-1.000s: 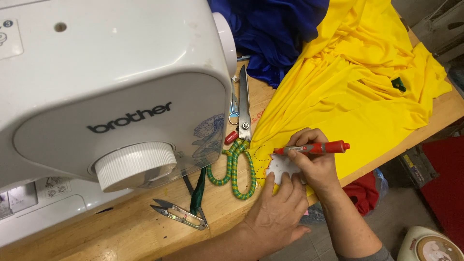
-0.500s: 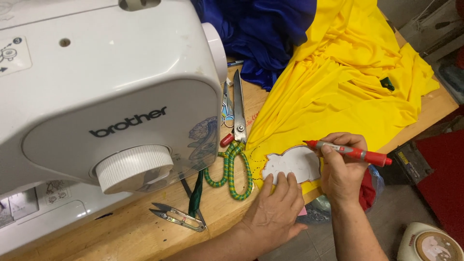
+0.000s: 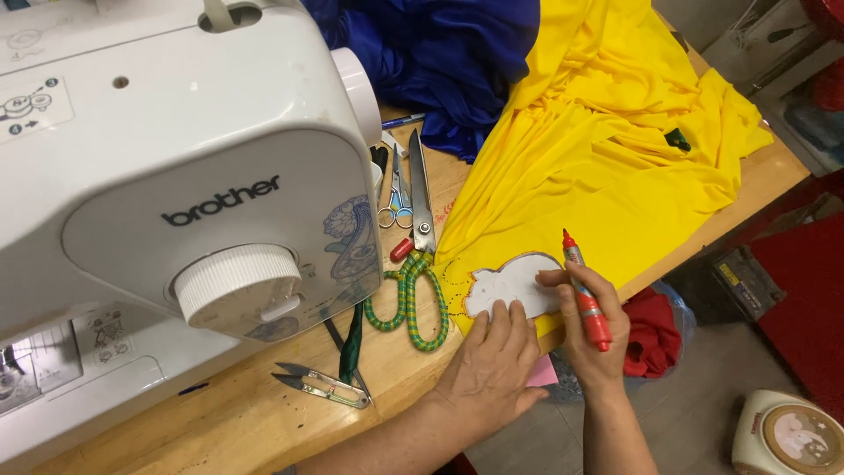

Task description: The person uses a red marker to trace the outline of a white paper pattern onto a piece of yellow fabric. The hands hold the pattern steady while the marker follows the edges to create a guide for cutting.

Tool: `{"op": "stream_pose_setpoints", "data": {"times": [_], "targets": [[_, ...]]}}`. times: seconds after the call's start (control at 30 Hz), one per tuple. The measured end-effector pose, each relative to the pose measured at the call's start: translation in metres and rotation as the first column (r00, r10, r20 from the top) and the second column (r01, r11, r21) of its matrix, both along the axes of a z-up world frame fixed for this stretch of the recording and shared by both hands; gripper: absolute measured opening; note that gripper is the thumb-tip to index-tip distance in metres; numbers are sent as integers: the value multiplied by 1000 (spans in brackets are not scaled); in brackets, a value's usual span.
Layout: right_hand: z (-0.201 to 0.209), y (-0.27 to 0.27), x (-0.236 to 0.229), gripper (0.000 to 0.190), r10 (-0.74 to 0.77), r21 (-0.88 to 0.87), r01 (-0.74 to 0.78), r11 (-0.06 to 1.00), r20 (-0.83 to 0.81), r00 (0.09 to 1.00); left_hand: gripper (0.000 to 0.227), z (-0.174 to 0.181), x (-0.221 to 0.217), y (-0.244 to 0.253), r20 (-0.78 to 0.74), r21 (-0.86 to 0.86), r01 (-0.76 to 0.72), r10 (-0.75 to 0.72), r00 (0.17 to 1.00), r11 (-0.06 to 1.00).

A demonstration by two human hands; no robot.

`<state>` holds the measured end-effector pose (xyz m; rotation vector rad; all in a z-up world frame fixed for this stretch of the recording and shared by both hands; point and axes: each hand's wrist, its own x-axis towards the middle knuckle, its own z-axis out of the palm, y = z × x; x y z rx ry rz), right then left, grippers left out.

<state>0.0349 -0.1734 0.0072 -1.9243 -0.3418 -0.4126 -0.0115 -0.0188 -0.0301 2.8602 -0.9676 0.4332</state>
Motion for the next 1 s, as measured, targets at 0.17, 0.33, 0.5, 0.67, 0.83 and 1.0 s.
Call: {"op": "stream_pose_setpoints", "data": {"times": [0.17,0.33,0.5,0.67,0.83,1.0], "targets": [[-12,3,-1,29,-25,-88,26,996,19,1000,94,-4,-1,-1,12,-18,-2,2,1000,1000],[-9,3,-1,26,-14,-123,21,992,56,998,93,-2,-2,0,25,-29,-3,4,1000,1000],[9,-7,8,29,-247,-259,253,932,58,967,94,2,-1,2,31,-10,-21,22,999,1000],[26,-13,22,35,-322,-343,270,900,-106,941,93,0,-1,3,1,-1,0,0,1000,1000],[32,-8,32,41,-326,-429,212,878,-214,921,89,-1,0,2,-53,43,15,-13,999,999],[33,-7,41,44,-280,-388,166,906,-256,925,91,-5,0,1,-41,23,7,-6,999,1000]]}}
